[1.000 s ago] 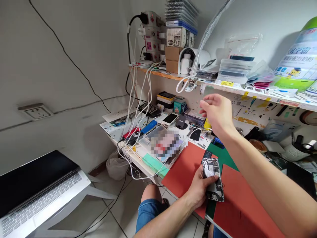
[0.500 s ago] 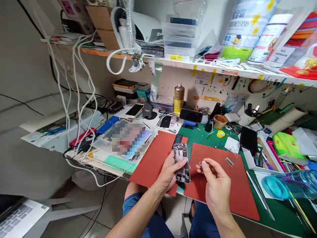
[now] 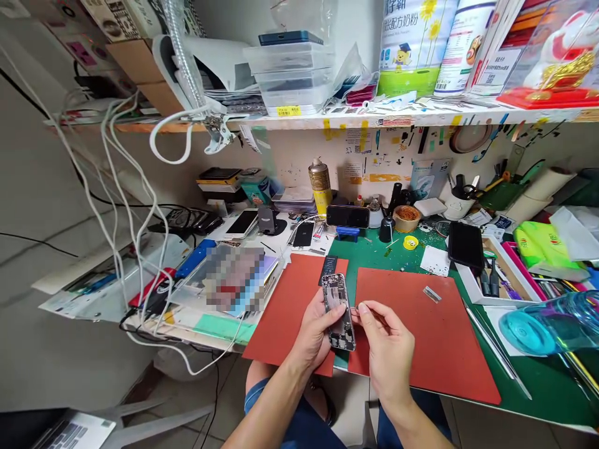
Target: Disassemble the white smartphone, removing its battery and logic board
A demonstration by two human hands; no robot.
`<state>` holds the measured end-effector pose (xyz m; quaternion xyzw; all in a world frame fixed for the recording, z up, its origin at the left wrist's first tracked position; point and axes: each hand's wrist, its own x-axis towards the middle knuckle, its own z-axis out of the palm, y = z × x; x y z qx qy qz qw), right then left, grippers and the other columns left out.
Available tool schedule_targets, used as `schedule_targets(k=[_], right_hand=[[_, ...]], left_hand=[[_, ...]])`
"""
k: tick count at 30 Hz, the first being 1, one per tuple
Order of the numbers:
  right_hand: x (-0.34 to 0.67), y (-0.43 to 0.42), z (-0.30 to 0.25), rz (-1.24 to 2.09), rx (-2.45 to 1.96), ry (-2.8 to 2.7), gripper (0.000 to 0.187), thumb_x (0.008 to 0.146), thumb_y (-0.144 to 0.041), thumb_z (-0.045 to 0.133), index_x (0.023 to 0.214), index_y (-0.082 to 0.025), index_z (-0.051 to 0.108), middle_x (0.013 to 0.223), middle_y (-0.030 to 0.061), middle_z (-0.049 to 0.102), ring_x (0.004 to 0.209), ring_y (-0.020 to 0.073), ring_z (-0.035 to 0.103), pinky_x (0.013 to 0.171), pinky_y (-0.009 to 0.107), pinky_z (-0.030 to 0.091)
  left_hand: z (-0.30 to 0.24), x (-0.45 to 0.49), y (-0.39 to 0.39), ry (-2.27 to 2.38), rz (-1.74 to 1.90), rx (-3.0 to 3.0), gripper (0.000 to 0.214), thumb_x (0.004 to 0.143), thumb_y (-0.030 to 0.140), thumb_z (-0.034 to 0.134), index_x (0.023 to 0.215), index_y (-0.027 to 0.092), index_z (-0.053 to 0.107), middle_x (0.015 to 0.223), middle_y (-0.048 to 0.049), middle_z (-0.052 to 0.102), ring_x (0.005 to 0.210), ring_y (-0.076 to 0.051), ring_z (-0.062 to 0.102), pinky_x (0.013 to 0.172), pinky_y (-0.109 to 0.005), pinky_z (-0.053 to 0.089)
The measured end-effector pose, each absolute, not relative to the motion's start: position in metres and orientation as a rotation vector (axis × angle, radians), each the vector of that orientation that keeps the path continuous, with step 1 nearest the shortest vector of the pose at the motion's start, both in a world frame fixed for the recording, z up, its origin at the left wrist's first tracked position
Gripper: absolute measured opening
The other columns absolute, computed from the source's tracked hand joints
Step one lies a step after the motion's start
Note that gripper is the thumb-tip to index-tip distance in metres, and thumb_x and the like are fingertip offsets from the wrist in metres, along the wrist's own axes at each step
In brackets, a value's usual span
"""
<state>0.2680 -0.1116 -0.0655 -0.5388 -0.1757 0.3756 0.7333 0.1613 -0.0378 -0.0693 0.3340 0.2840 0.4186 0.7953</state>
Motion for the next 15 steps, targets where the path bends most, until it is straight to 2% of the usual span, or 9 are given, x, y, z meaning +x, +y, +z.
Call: schedule_targets(k=[8, 15], right_hand=[[0.267, -0.1108, -0.0681, 0.805, -1.237, -0.417, 0.041, 0.081, -0.056, 0.091, 0.1, -0.02, 0.085, 0.096, 0.0106, 0.085, 0.09, 0.029, 0.084, 0.082, 0.037, 0.072], [0.2681, -0.1113, -0.0663, 0.77, -1.268, -0.455, 0.039, 0.081, -0.056, 0.09, 0.097, -0.021, 0.085, 0.095, 0.01, 0.085, 0.089, 0.029, 0.084, 0.084, 0.038, 0.071]], left_hand=[[-0.0684, 0.161, -0.0375, 0.645, 0.916, 0.702, 0.055, 0.076, 0.027, 0.099, 0.117, 0.02, 0.065, 0.089, 0.0004, 0.072, 0.075, -0.013, 0.073, 0.076, -0.025, 0.063], [-0.0715, 0.1618, -0.0395, 0.671, 0.945, 0.73, 0.051, 0.077, 0.03, 0.099, 0.115, 0.019, 0.067, 0.09, 0.0005, 0.072, 0.075, -0.013, 0.071, 0.076, -0.026, 0.062]])
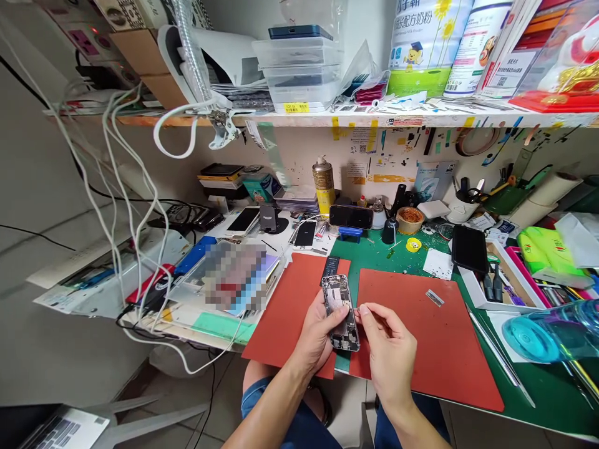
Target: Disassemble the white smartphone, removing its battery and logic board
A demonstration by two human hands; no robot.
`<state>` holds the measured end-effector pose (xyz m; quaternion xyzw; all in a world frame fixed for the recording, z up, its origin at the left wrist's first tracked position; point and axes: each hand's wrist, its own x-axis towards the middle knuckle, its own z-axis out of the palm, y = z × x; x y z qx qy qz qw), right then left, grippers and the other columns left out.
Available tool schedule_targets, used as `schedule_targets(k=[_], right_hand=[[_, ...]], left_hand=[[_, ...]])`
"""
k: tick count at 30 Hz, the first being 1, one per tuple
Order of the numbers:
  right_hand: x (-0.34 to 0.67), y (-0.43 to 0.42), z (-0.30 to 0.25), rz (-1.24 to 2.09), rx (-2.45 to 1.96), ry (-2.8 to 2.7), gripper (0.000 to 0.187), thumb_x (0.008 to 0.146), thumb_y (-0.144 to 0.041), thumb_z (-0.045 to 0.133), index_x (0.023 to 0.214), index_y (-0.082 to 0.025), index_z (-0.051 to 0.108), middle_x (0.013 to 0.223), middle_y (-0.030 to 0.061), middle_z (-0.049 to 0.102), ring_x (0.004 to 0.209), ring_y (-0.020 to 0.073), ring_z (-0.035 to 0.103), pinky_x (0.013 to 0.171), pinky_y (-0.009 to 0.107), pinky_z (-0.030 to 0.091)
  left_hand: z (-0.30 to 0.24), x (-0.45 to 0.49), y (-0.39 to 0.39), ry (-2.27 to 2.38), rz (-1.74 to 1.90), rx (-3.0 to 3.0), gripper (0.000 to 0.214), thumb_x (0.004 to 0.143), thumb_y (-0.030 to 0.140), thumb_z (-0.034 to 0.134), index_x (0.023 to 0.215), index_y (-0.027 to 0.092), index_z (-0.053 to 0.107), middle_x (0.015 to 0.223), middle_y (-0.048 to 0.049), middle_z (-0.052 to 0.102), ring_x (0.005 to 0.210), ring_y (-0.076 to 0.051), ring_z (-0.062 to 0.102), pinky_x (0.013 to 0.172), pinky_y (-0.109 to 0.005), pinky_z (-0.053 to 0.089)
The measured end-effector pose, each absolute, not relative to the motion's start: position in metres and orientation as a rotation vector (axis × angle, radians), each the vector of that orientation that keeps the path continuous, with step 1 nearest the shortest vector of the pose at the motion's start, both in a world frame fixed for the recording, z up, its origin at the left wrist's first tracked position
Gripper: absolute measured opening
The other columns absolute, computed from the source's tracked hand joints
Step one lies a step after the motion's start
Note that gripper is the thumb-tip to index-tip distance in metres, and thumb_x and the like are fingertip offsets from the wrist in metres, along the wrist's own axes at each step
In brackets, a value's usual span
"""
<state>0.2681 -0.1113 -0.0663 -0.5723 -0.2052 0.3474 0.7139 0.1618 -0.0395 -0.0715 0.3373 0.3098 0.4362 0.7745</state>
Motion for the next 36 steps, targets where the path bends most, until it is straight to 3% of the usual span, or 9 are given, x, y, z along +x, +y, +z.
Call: schedule_targets(k=[10, 20, 24, 28, 30, 34, 36], right_hand=[[0.27, -0.11, -0.067, 0.75, -1.311, -0.492, 0.041, 0.081, -0.058, 0.089, 0.095, -0.02, 0.086, 0.092, 0.0109, 0.084, 0.086, 0.0284, 0.082, 0.079, 0.038, 0.071], [0.269, -0.109, -0.066, 0.815, -1.282, -0.492, 0.042, 0.08, -0.058, 0.09, 0.097, -0.02, 0.085, 0.092, 0.0096, 0.084, 0.086, 0.0262, 0.081, 0.081, 0.036, 0.069], [0.297, -0.115, -0.065, 0.771, -1.331, -0.536, 0.045, 0.087, -0.062, 0.084, 0.105, -0.02, 0.084, 0.095, 0.0091, 0.083, 0.089, 0.0267, 0.081, 0.083, 0.037, 0.068], [0.368, -0.13, -0.067, 0.498, -1.709, -0.832, 0.053, 0.096, -0.068, 0.066, 0.112, -0.02, 0.083, 0.1, 0.01, 0.082, 0.08, 0.0248, 0.078, 0.074, 0.038, 0.065], [0.409, -0.135, -0.068, 0.386, -1.85, -0.892, 0.05, 0.093, -0.065, 0.065, 0.109, -0.021, 0.082, 0.096, 0.011, 0.082, 0.08, 0.0272, 0.075, 0.076, 0.04, 0.062], [0.465, -0.13, -0.067, 0.243, -2.026, -0.953, 0.032, 0.083, -0.054, 0.069, 0.08, -0.023, 0.078, 0.09, 0.0142, 0.08, 0.085, 0.0332, 0.072, 0.084, 0.046, 0.055], [0.47, -0.125, -0.067, 0.208, -2.062, -0.987, 0.029, 0.083, -0.051, 0.068, 0.078, -0.024, 0.077, 0.094, 0.017, 0.079, 0.09, 0.0362, 0.071, 0.087, 0.049, 0.053]], left_hand=[[-0.071, 0.162, -0.041, 0.683, 0.959, 0.727, 0.054, 0.076, 0.033, 0.099, 0.117, 0.02, 0.067, 0.093, 0.001, 0.073, 0.069, -0.011, 0.068, 0.078, -0.029, 0.062], [-0.073, 0.162, -0.039, 0.718, 0.985, 0.752, 0.056, 0.075, 0.035, 0.101, 0.117, 0.019, 0.068, 0.094, 0.0001, 0.073, 0.076, -0.013, 0.07, 0.075, -0.025, 0.061], [-0.07, 0.164, -0.037, 0.814, 0.991, 0.785, 0.063, 0.07, 0.038, 0.103, 0.119, 0.018, 0.069, 0.096, -0.0008, 0.075, 0.075, -0.013, 0.071, 0.074, -0.025, 0.063], [-0.069, 0.164, -0.036, 0.884, 0.872, 0.808, 0.067, 0.069, 0.044, 0.103, 0.118, 0.019, 0.064, 0.092, -0.0021, 0.077, 0.066, -0.017, 0.074, 0.061, -0.03, 0.064], [-0.069, 0.164, -0.037, 0.89, 0.834, 0.832, 0.068, 0.069, 0.046, 0.102, 0.117, 0.02, 0.062, 0.092, -0.0041, 0.078, 0.068, -0.022, 0.077, 0.059, -0.032, 0.065], [-0.071, 0.167, -0.038, 0.85, 0.816, 0.897, 0.065, 0.074, 0.046, 0.099, 0.119, 0.02, 0.06, 0.095, -0.0063, 0.079, 0.073, -0.023, 0.079, 0.063, -0.033, 0.066], [-0.072, 0.167, -0.039, 0.832, 0.819, 0.92, 0.062, 0.076, 0.046, 0.098, 0.118, 0.02, 0.061, 0.096, -0.0057, 0.078, 0.074, -0.022, 0.079, 0.065, -0.032, 0.066]])
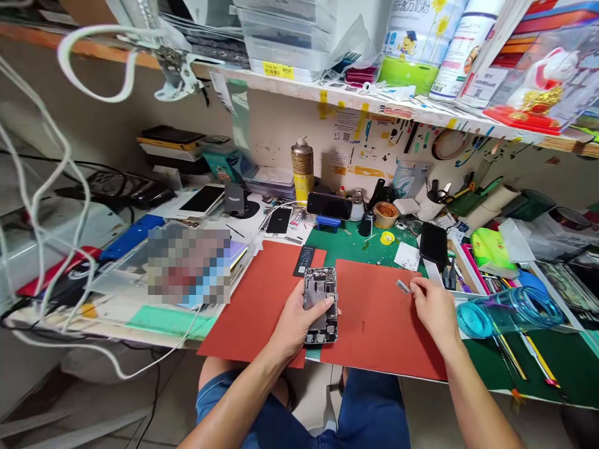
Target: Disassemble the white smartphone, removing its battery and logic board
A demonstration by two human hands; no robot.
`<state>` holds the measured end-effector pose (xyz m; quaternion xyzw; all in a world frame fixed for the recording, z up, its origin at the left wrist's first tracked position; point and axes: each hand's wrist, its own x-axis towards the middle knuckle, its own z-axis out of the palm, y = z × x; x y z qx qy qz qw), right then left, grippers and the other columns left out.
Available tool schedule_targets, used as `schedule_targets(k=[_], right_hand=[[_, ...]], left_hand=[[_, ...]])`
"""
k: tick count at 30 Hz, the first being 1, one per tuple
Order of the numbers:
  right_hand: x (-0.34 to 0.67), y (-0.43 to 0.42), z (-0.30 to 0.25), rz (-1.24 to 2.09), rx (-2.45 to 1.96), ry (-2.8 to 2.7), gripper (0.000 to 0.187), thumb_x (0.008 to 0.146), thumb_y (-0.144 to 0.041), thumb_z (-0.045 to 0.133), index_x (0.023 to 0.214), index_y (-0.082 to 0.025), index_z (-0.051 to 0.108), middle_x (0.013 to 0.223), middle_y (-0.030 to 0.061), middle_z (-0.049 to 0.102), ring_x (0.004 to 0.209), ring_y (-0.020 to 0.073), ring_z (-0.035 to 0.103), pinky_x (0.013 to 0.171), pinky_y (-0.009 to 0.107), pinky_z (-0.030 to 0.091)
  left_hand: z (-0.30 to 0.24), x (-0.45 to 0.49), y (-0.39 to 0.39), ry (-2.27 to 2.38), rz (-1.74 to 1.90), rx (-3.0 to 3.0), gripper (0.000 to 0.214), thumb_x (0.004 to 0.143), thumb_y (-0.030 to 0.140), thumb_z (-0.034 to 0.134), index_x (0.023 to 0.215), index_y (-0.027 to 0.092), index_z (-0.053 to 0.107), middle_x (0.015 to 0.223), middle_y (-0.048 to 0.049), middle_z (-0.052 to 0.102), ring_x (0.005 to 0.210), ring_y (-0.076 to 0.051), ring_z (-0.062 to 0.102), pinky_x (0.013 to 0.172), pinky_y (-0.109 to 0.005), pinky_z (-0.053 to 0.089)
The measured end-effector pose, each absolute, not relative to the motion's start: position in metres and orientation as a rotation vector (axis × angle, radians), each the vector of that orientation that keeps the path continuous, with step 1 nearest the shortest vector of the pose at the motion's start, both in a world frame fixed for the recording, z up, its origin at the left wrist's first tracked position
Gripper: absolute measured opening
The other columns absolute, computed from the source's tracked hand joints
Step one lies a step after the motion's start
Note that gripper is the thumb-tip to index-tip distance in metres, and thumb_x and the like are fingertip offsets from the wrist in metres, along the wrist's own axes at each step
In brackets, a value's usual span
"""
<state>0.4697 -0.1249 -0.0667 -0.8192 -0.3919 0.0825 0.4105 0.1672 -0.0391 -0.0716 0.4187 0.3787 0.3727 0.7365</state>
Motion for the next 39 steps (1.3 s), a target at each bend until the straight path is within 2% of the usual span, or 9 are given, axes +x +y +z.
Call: schedule_targets(k=[4, 7, 10, 15, 18, 23, 28, 34, 39], right_hand=[[0.428, -0.127, -0.064, 0.272, -1.991, -1.037, 0.04, 0.092, -0.058, 0.064, 0.099, -0.023, 0.082, 0.112, 0.0167, 0.08, 0.098, 0.0352, 0.073, 0.085, 0.048, 0.056], [0.375, -0.13, -0.061, 0.888, -1.657, -0.98, 0.048, 0.089, -0.063, 0.074, 0.111, -0.021, 0.081, 0.096, 0.0112, 0.081, 0.077, 0.0262, 0.073, 0.069, 0.038, 0.059], [0.339, -0.124, -0.06, 1.128, -1.421, -0.885, 0.046, 0.088, -0.055, 0.08, 0.115, -0.018, 0.077, 0.089, 0.0072, 0.079, 0.072, 0.0203, 0.071, 0.064, 0.031, 0.057], [0.331, -0.112, -0.066, 1.142, -1.361, -0.794, 0.038, 0.082, -0.043, 0.085, 0.109, -0.018, 0.077, 0.075, 0.0016, 0.073, 0.065, 0.0157, 0.066, 0.06, 0.026, 0.054], [0.333, -0.111, -0.07, 1.119, -1.381, -0.795, 0.037, 0.081, -0.041, 0.086, 0.109, -0.018, 0.077, 0.076, 0.0016, 0.072, 0.064, 0.0139, 0.063, 0.061, 0.025, 0.053], [0.329, -0.111, -0.075, 1.065, -1.397, -0.762, 0.042, 0.073, -0.038, 0.088, 0.108, -0.018, 0.077, 0.084, 0.0045, 0.075, 0.066, 0.0132, 0.06, 0.063, 0.026, 0.055], [0.326, -0.112, -0.08, 1.04, -1.393, -0.695, 0.04, 0.069, -0.031, 0.086, 0.106, -0.018, 0.075, 0.08, 0.0003, 0.07, 0.061, 0.0109, 0.057, 0.061, 0.026, 0.056], [0.333, -0.113, -0.081, 1.138, -1.289, -0.666, 0.046, 0.077, -0.046, 0.091, 0.11, -0.019, 0.073, 0.084, 0.0019, 0.073, 0.067, 0.0167, 0.07, 0.069, 0.032, 0.063], [0.335, -0.112, -0.081, 1.193, -1.215, -0.645, 0.055, 0.076, -0.056, 0.097, 0.111, -0.02, 0.074, 0.085, 0.0028, 0.075, 0.067, 0.0165, 0.07, 0.068, 0.031, 0.063]], left_hand=[[-0.072, 0.166, -0.04, 0.801, 0.81, 0.949, 0.057, 0.079, 0.046, 0.096, 0.117, 0.02, 0.062, 0.099, -0.0049, 0.077, 0.077, -0.023, 0.079, 0.065, -0.032, 0.065], [-0.074, 0.165, -0.04, 0.795, 0.774, 0.983, 0.057, 0.08, 0.047, 0.094, 0.119, 0.02, 0.062, 0.1, -0.0057, 0.077, 0.078, -0.023, 0.078, 0.067, -0.033, 0.065], [-0.076, 0.165, -0.04, 0.826, 0.767, 1.064, 0.058, 0.082, 0.047, 0.093, 0.124, 0.019, 0.064, 0.109, -0.0085, 0.078, 0.084, -0.022, 0.077, 0.078, -0.034, 0.064], [-0.08, 0.163, -0.038, 0.846, 0.743, 1.227, 0.056, 0.086, 0.047, 0.088, 0.13, 0.019, 0.066, 0.123, -0.011, 0.078, 0.104, -0.026, 0.075, 0.094, -0.037, 0.06], [-0.081, 0.164, -0.036, 0.852, 0.724, 1.281, 0.053, 0.089, 0.045, 0.085, 0.131, 0.02, 0.065, 0.125, -0.0099, 0.077, 0.112, -0.028, 0.073, 0.1, -0.039, 0.057], [-0.081, 0.166, -0.037, 0.912, 0.679, 1.408, 0.048, 0.092, 0.041, 0.08, 0.133, 0.022, 0.065, 0.13, -0.0082, 0.076, 0.115, -0.027, 0.073, 0.1, -0.039, 0.056], [-0.083, 0.165, -0.039, 0.96, 0.65, 1.449, 0.047, 0.094, 0.042, 0.078, 0.134, 0.023, 0.065, 0.129, -0.0072, 0.077, 0.115, -0.028, 0.073, 0.099, -0.04, 0.056], [-0.083, 0.166, -0.036, 0.934, 0.669, 1.386, 0.049, 0.092, 0.046, 0.08, 0.131, 0.021, 0.065, 0.123, -0.0081, 0.077, 0.11, -0.027, 0.073, 0.098, -0.039, 0.057], [-0.084, 0.166, -0.036, 0.921, 0.685, 1.346, 0.053, 0.09, 0.051, 0.083, 0.13, 0.02, 0.065, 0.122, -0.0091, 0.076, 0.107, -0.027, 0.072, 0.095, -0.039, 0.059]])
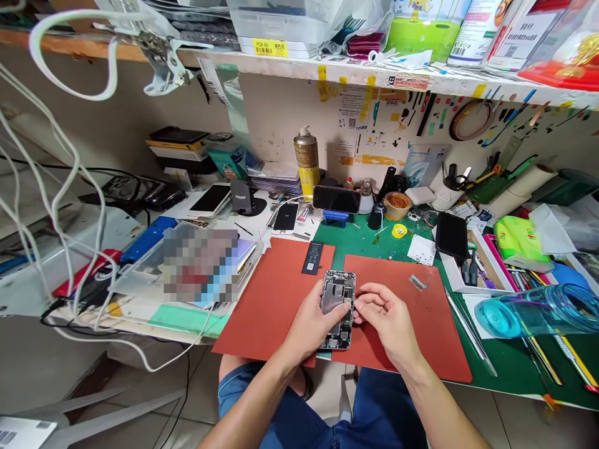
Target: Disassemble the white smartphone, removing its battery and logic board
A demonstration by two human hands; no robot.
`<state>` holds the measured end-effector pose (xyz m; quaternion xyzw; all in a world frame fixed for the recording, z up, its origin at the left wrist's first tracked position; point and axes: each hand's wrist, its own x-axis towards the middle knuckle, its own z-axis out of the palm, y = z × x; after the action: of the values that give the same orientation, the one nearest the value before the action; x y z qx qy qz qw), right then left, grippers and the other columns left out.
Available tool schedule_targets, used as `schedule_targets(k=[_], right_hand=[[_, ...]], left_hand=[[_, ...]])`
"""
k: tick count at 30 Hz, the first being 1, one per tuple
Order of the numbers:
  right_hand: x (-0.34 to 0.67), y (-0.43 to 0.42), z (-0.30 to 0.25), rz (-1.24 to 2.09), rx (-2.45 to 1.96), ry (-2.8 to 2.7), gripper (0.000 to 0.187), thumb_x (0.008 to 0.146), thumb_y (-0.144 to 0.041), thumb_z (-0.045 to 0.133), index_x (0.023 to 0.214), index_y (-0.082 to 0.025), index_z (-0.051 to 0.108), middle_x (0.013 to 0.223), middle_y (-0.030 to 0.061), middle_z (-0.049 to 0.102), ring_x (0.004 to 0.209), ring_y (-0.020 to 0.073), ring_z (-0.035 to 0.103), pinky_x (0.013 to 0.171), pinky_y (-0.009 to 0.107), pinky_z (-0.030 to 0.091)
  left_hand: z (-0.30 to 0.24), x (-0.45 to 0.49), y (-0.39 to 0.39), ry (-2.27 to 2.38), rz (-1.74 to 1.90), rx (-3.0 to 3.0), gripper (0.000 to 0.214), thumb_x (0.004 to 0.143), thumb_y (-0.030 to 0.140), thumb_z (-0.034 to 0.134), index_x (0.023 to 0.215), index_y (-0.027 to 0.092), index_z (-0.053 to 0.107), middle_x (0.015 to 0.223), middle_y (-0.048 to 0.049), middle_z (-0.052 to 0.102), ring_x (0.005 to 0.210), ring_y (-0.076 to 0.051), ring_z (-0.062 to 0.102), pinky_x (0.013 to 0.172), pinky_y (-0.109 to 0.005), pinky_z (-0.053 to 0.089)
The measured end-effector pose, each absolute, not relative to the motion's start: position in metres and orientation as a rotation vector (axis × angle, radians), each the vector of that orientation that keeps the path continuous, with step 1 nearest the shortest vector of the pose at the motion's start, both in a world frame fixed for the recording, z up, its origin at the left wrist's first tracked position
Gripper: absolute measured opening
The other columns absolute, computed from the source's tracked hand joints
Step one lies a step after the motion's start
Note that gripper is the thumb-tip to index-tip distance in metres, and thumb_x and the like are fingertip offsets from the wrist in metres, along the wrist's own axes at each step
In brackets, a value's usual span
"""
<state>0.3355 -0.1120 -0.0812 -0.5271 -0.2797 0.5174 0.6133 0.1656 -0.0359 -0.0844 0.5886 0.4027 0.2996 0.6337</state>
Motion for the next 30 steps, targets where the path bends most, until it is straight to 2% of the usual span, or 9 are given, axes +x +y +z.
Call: schedule_targets(k=[8, 14, 19, 24, 28, 30], right_hand=[[0.335, -0.114, -0.081, 1.199, -1.213, -0.558, 0.056, 0.073, -0.054, 0.1, 0.111, -0.02, 0.076, 0.087, 0.0027, 0.074, 0.072, 0.0189, 0.074, 0.071, 0.033, 0.064], [0.351, -0.107, -0.068, 1.126, -1.369, -0.683, 0.06, 0.072, -0.062, 0.093, 0.109, -0.018, 0.074, 0.087, 0.0058, 0.076, 0.072, 0.0218, 0.075, 0.067, 0.035, 0.063], [0.392, -0.081, -0.044, 1.007, -1.492, -0.849, 0.05, 0.076, -0.051, 0.089, 0.111, -0.018, 0.075, 0.086, 0.005, 0.077, 0.072, 0.0188, 0.072, 0.061, 0.029, 0.056], [0.395, -0.023, -0.041, 1.018, -1.559, -1.082, 0.038, 0.079, -0.038, 0.084, 0.108, -0.016, 0.072, 0.071, -0.0016, 0.07, 0.06, 0.0149, 0.066, 0.051, 0.024, 0.047], [0.37, 0.03, -0.054, 1.075, -1.62, -1.276, 0.023, 0.091, -0.029, 0.079, 0.108, -0.016, 0.071, 0.073, -0.0024, 0.07, 0.056, 0.0107, 0.063, 0.049, 0.021, 0.046], [0.359, 0.051, -0.06, 1.09, -1.698, -1.354, 0.019, 0.099, -0.03, 0.077, 0.109, -0.015, 0.071, 0.077, -0.0021, 0.07, 0.056, 0.0095, 0.062, 0.051, 0.021, 0.049]], left_hand=[[-0.079, 0.166, -0.037, 0.934, 0.729, 1.183, 0.055, 0.084, 0.049, 0.088, 0.123, 0.019, 0.065, 0.107, -0.0065, 0.077, 0.09, -0.022, 0.072, 0.085, -0.035, 0.059], [-0.079, 0.167, -0.036, 0.934, 0.767, 1.126, 0.06, 0.08, 0.05, 0.091, 0.125, 0.019, 0.065, 0.108, -0.0066, 0.076, 0.091, -0.021, 0.071, 0.084, -0.034, 0.06], [-0.079, 0.166, -0.037, 0.911, 0.758, 1.107, 0.059, 0.081, 0.05, 0.09, 0.125, 0.018, 0.065, 0.109, -0.0063, 0.076, 0.092, -0.021, 0.071, 0.086, -0.035, 0.06], [-0.081, 0.165, -0.039, 0.751, 0.686, 1.173, 0.057, 0.085, 0.042, 0.088, 0.133, 0.02, 0.065, 0.123, -0.0092, 0.077, 0.11, -0.026, 0.074, 0.099, -0.039, 0.059], [-0.083, 0.164, -0.041, 0.652, 0.626, 1.157, 0.05, 0.087, 0.035, 0.086, 0.129, 0.02, 0.064, 0.122, -0.0085, 0.078, 0.112, -0.027, 0.076, 0.096, -0.039, 0.06], [-0.084, 0.163, -0.042, 0.656, 0.623, 1.149, 0.046, 0.088, 0.034, 0.085, 0.127, 0.02, 0.064, 0.124, -0.0085, 0.077, 0.113, -0.028, 0.076, 0.094, -0.038, 0.06]])
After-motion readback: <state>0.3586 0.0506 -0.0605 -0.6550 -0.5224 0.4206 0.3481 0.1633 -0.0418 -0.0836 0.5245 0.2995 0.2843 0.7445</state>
